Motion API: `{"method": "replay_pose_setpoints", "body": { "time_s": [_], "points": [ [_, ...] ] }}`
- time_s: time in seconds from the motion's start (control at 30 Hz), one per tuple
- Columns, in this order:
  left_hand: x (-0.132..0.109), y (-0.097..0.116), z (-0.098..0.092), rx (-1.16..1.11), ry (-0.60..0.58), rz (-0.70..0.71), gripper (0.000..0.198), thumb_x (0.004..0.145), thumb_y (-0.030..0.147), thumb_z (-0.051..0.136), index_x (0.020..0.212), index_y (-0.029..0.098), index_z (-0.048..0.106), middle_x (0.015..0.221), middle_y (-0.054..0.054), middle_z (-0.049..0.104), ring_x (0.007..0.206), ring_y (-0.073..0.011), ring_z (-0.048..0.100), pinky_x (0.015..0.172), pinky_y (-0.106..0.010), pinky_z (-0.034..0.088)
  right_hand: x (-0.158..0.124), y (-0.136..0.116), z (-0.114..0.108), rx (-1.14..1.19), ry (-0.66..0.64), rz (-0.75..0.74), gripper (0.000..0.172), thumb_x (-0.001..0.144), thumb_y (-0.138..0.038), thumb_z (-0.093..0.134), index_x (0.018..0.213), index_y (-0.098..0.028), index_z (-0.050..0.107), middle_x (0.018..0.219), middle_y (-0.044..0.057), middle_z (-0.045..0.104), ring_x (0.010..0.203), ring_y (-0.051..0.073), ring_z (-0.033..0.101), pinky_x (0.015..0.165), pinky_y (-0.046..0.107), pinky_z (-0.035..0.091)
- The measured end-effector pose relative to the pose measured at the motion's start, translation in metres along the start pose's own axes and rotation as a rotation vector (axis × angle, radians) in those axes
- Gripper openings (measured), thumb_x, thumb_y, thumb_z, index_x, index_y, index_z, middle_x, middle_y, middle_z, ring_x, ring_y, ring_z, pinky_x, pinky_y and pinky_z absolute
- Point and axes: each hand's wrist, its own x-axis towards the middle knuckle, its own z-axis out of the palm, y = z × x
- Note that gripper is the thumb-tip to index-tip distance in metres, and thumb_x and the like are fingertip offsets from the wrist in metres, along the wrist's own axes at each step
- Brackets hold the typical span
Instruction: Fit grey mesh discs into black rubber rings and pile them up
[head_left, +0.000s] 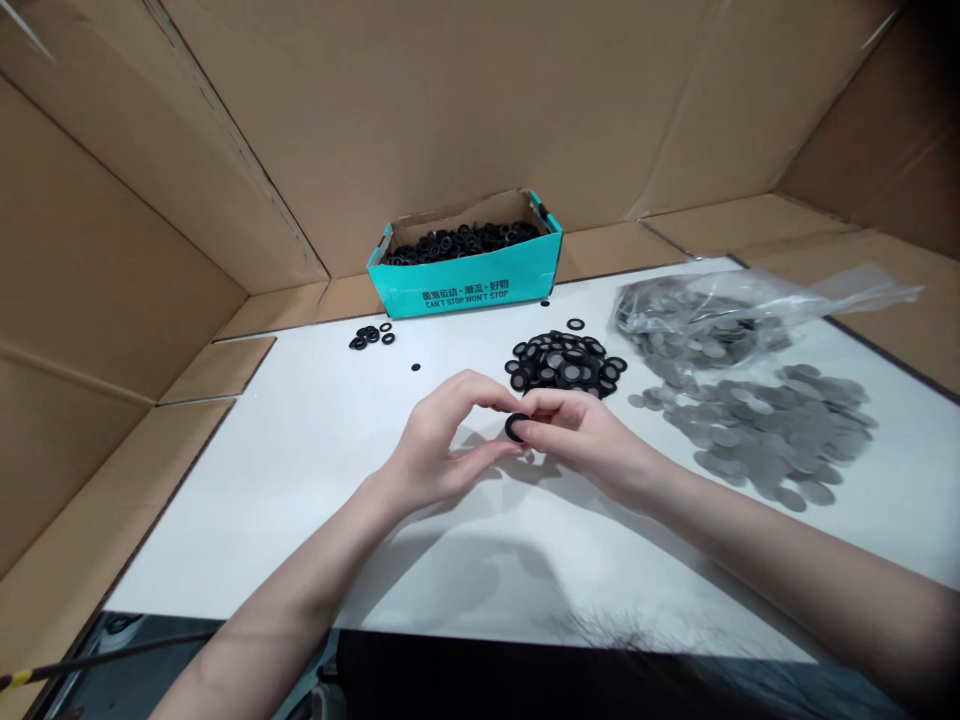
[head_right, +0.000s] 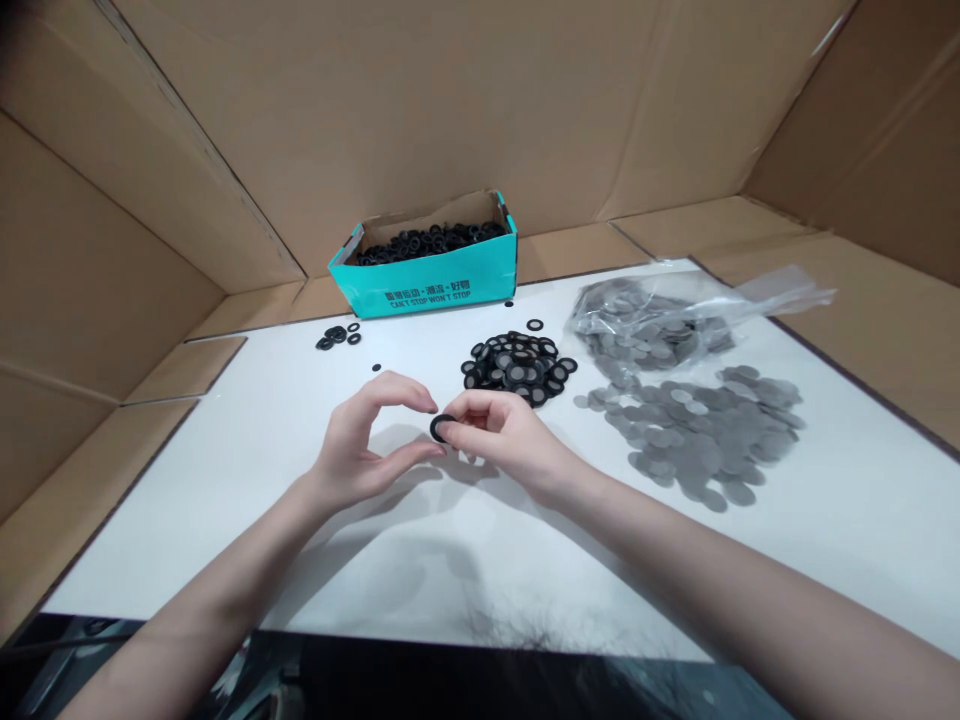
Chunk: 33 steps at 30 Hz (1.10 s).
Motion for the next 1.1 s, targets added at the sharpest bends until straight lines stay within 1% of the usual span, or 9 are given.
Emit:
{"method": "replay_pose_setpoints", "body": {
  "time_s": [0.17, 0.3, 0.4, 0.53, 0.7, 0.8, 0.93, 1.03, 1.1],
  "points": [
    [-0.002, -0.0009, 0.0015, -0.006, 0.001, -0.029, 0.026, 0.086, 0.02, 0.073, 0.107, 0.02, 0.058, 0.095, -0.005, 0.069, 0.087, -0.0166, 0.068, 0.078, -0.029, 0.056, 0.0002, -0.0024, 0.0003, -0.047, 0.012, 0.001, 0.032, 0.072, -0.046, 0.075, 0.076, -0.017, 0.062, 0.062, -0.003, 0.054, 0.055, 0.009, 0.044, 0.05, 0.024, 0.029],
    [-0.0027, -0.0005, 0.0004, 0.014, -0.012, -0.031, 0.021, 0.088, 0.017, 0.069, 0.106, 0.02, 0.058, 0.096, -0.005, 0.07, 0.088, -0.017, 0.069, 0.078, -0.03, 0.057, 0.0006, -0.0012, 0.0001, -0.08, 0.007, -0.025, 0.03, 0.074, -0.045, 0.073, 0.078, -0.018, 0.062, 0.064, -0.002, 0.056, 0.058, 0.01, 0.048, 0.053, 0.025, 0.033],
    [-0.0018, 0.0, -0.0004, 0.037, -0.017, -0.019, 0.023, 0.088, 0.016, 0.068, 0.108, 0.02, 0.058, 0.098, -0.005, 0.07, 0.089, -0.0167, 0.068, 0.079, -0.029, 0.057, 0.0011, 0.0001, 0.0001, -0.084, 0.014, -0.05, 0.03, 0.076, -0.046, 0.072, 0.077, -0.018, 0.061, 0.064, -0.002, 0.055, 0.059, 0.01, 0.048, 0.054, 0.025, 0.034],
    [-0.0007, -0.0001, 0.001, 0.065, -0.022, 0.006, 0.032, 0.086, 0.021, 0.073, 0.113, 0.02, 0.057, 0.102, -0.006, 0.07, 0.092, -0.0173, 0.068, 0.081, -0.029, 0.056, 0.0013, 0.0009, 0.0006, -0.066, 0.015, -0.051, 0.029, 0.078, -0.045, 0.071, 0.079, -0.018, 0.06, 0.067, -0.002, 0.056, 0.059, 0.01, 0.047, 0.054, 0.024, 0.034],
    [-0.0007, -0.0003, 0.0027, 0.105, -0.027, 0.028, 0.026, 0.088, 0.02, 0.069, 0.111, 0.021, 0.057, 0.099, -0.005, 0.07, 0.088, -0.0168, 0.066, 0.079, -0.029, 0.055, 0.002, 0.0012, 0.0009, -0.104, -0.006, -0.045, 0.029, 0.079, -0.044, 0.07, 0.08, -0.018, 0.059, 0.069, -0.003, 0.054, 0.061, 0.01, 0.047, 0.055, 0.024, 0.034],
    [-0.001, -0.0006, 0.002, 0.1, -0.04, 0.033, 0.027, 0.088, 0.019, 0.069, 0.113, 0.02, 0.057, 0.1, -0.006, 0.071, 0.089, -0.017, 0.067, 0.079, -0.029, 0.055, 0.0025, 0.0006, -0.0001, -0.123, -0.019, -0.05, 0.028, 0.079, -0.044, 0.069, 0.079, -0.018, 0.058, 0.068, -0.003, 0.052, 0.06, 0.01, 0.046, 0.054, 0.024, 0.033],
    [-0.0021, -0.0022, 0.0014, 0.105, -0.059, 0.027, 0.024, 0.091, 0.011, 0.062, 0.113, 0.02, 0.059, 0.099, -0.005, 0.072, 0.088, -0.0161, 0.066, 0.078, -0.029, 0.055, 0.0028, -0.001, -0.0016, -0.13, -0.028, -0.059, 0.026, 0.08, -0.041, 0.068, 0.076, -0.018, 0.057, 0.069, -0.002, 0.054, 0.062, 0.011, 0.048, 0.056, 0.025, 0.035],
    [-0.0028, -0.0034, 0.0015, 0.111, -0.058, 0.021, 0.025, 0.092, 0.006, 0.056, 0.113, 0.02, 0.06, 0.095, -0.004, 0.072, 0.086, -0.0155, 0.065, 0.077, -0.028, 0.055, 0.003, -0.0012, -0.0017, -0.125, -0.028, -0.061, 0.026, 0.08, -0.042, 0.067, 0.076, -0.019, 0.057, 0.069, -0.002, 0.055, 0.063, 0.011, 0.049, 0.058, 0.025, 0.037],
    [-0.0027, -0.0036, 0.0015, 0.117, -0.063, 0.021, 0.024, 0.093, 0.01, 0.057, 0.115, 0.02, 0.06, 0.096, -0.004, 0.072, 0.088, -0.0162, 0.066, 0.077, -0.029, 0.055, 0.003, -0.0008, -0.0012, -0.133, -0.022, -0.054, 0.027, 0.08, -0.044, 0.066, 0.078, -0.019, 0.057, 0.067, -0.002, 0.053, 0.062, 0.011, 0.048, 0.057, 0.025, 0.036]
  ]
}}
